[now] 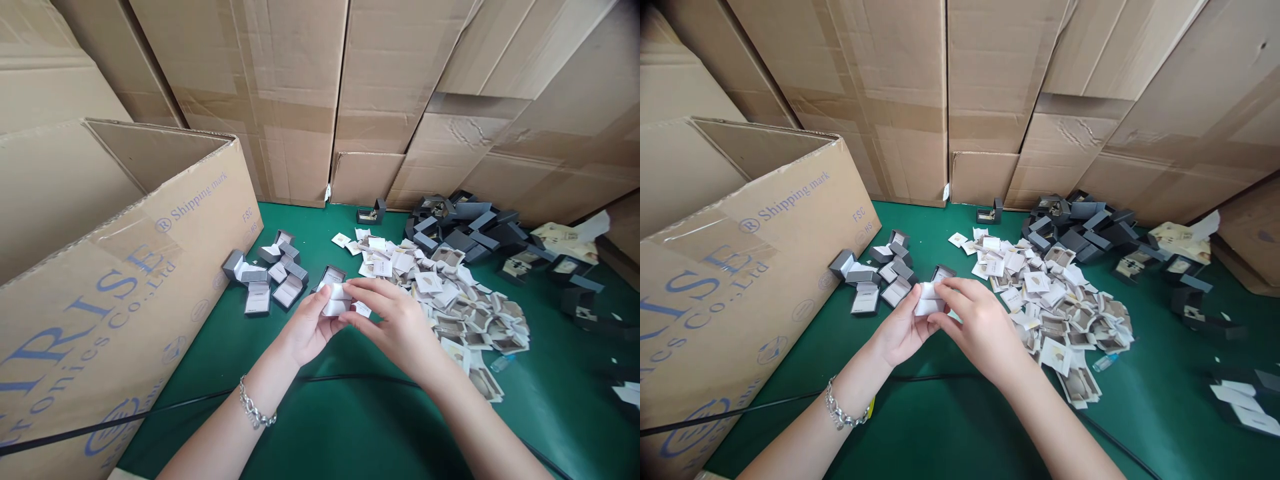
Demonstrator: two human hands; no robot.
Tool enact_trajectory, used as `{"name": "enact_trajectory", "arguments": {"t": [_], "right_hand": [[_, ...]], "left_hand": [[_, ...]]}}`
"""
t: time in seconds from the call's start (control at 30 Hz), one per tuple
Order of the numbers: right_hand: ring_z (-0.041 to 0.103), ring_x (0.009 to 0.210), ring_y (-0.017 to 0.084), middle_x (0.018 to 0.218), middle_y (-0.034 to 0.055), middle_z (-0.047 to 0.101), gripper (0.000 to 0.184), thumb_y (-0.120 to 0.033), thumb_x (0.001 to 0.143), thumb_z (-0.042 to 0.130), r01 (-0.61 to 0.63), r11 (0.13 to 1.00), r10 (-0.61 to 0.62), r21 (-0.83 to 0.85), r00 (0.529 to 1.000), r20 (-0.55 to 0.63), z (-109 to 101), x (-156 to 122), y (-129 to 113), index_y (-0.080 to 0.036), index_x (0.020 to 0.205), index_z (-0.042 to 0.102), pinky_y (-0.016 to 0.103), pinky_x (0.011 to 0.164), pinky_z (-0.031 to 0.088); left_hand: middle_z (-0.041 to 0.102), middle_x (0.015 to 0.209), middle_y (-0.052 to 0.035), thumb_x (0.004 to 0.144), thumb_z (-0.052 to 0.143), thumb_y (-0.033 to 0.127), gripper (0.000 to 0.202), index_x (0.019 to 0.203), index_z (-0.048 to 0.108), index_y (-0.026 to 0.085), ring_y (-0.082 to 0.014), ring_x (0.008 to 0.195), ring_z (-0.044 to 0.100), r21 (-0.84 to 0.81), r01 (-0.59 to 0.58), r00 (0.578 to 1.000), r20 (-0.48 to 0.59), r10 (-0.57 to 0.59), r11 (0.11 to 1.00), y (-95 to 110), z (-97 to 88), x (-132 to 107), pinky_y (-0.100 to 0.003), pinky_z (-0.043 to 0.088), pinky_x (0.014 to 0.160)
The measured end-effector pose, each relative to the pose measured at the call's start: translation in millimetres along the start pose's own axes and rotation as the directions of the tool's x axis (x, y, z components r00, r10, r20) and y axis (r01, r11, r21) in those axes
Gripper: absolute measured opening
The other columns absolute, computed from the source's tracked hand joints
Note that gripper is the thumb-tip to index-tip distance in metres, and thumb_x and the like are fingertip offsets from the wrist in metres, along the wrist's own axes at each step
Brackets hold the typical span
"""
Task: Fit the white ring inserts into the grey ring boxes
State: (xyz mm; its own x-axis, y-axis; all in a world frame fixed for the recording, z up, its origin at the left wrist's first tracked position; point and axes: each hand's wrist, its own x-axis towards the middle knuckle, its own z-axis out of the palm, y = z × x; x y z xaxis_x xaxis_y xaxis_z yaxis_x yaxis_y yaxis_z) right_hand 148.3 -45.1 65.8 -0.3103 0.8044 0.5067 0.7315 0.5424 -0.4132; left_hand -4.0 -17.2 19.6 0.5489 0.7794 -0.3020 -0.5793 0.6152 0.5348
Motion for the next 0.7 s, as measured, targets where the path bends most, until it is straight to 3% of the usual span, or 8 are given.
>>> {"name": "enact_trajectory", "arguments": {"t": [0.2, 0.4, 0.7], "right_hand": [[0.058, 0.103, 0.022, 0.111, 0.0117, 0.061, 0.036, -0.027, 0.086, 0.054, 0.106, 0.99, -0.107, -0.097, 0.994, -0.002, 5.8, -3.0, -2.1, -0.019, 0.121, 0.053, 0.037, 0.086, 0.054], [0.058, 0.099, 0.023, 0.108, 0.0137, 0.06, 0.039, -0.023, 0.084, 0.057, 0.174, 0.973, -0.176, -0.15, 0.984, 0.005, 4.3, -2.1, -3.9, -0.013, 0.121, 0.049, 0.039, 0.089, 0.052], [0.059, 0.098, 0.022, 0.107, 0.0108, 0.06, 0.035, -0.012, 0.081, 0.05, 0.168, 0.975, -0.165, -0.146, 0.986, 0.037, 2.8, 0.6, -4.8, -0.018, 0.116, 0.048, 0.04, 0.085, 0.052]], "left_hand": [[0.064, 0.086, -0.0039, 0.072, 0.065, 0.045, 0.04, 0.097, 0.063, 0.014, -0.0106, 0.078, 0.061, -0.004, -0.022, 0.997, 0.068, 0.023, 1.0, -1.0, 0.6, 0.1, -0.018, 0.049, 0.065], [0.063, 0.083, -0.0039, 0.072, 0.064, 0.047, 0.039, 0.092, 0.063, 0.013, -0.0104, 0.079, 0.06, -0.002, -0.038, 0.993, 0.115, 0.038, 0.999, -2.3, 3.9, -1.3, -0.019, 0.048, 0.066], [0.063, 0.083, -0.0042, 0.076, 0.062, 0.042, 0.033, 0.091, 0.063, 0.012, -0.0096, 0.076, 0.059, 0.006, 0.011, 0.992, 0.123, -0.012, 1.0, 0.2, 3.5, -1.6, -0.02, 0.047, 0.07]]}}
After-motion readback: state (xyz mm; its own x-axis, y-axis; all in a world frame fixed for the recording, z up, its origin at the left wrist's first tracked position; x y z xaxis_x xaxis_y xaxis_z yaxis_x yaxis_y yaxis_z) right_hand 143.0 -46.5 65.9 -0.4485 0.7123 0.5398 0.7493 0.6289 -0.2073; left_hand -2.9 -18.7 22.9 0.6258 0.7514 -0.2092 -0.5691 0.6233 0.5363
